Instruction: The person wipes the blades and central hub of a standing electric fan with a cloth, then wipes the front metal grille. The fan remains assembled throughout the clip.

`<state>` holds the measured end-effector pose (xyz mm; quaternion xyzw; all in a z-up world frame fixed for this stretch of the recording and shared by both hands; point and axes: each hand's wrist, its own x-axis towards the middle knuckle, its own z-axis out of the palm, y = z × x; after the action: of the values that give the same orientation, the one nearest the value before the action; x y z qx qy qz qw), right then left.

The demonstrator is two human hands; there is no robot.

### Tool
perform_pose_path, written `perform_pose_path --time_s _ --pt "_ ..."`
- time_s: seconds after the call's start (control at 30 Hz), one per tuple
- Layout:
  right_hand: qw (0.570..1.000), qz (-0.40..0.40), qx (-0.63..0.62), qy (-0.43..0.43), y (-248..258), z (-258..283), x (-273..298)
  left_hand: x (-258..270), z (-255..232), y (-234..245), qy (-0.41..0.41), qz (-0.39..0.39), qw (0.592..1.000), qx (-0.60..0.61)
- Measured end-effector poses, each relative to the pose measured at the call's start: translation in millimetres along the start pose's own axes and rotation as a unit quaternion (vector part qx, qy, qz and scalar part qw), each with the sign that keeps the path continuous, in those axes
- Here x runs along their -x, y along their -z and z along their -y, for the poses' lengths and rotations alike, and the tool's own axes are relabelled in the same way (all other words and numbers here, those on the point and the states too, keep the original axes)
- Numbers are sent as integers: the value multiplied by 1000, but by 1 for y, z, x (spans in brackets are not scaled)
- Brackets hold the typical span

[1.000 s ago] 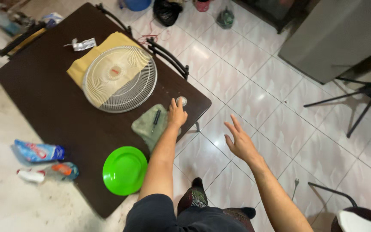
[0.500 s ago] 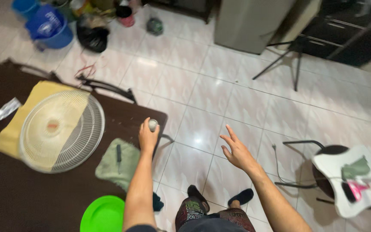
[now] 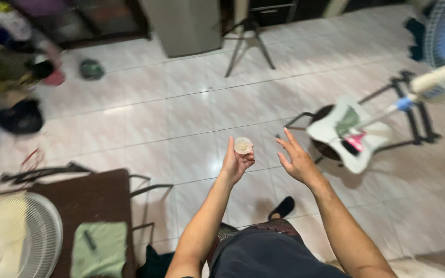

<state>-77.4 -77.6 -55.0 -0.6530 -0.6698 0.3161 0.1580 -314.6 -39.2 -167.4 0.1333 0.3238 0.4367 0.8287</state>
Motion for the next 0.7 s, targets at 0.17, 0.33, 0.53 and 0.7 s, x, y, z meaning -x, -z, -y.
perform_pose_path --time_s 0.17,0.33,0.53,0.7 --pt "988 -117 -36 98 87 -70 21 -53 40 -109 -10 16 995 -102" --pt "965 -226 8 130 177 -132 32 -121 77 -225 -145 116 950 -251" --pt "927 -341 64 146 280 -161 61 -158 84 -386 -365 218 807 -410" --pt "827 -487 246 135 356 -179 82 -178 80 -497 -500 236 695 -460"
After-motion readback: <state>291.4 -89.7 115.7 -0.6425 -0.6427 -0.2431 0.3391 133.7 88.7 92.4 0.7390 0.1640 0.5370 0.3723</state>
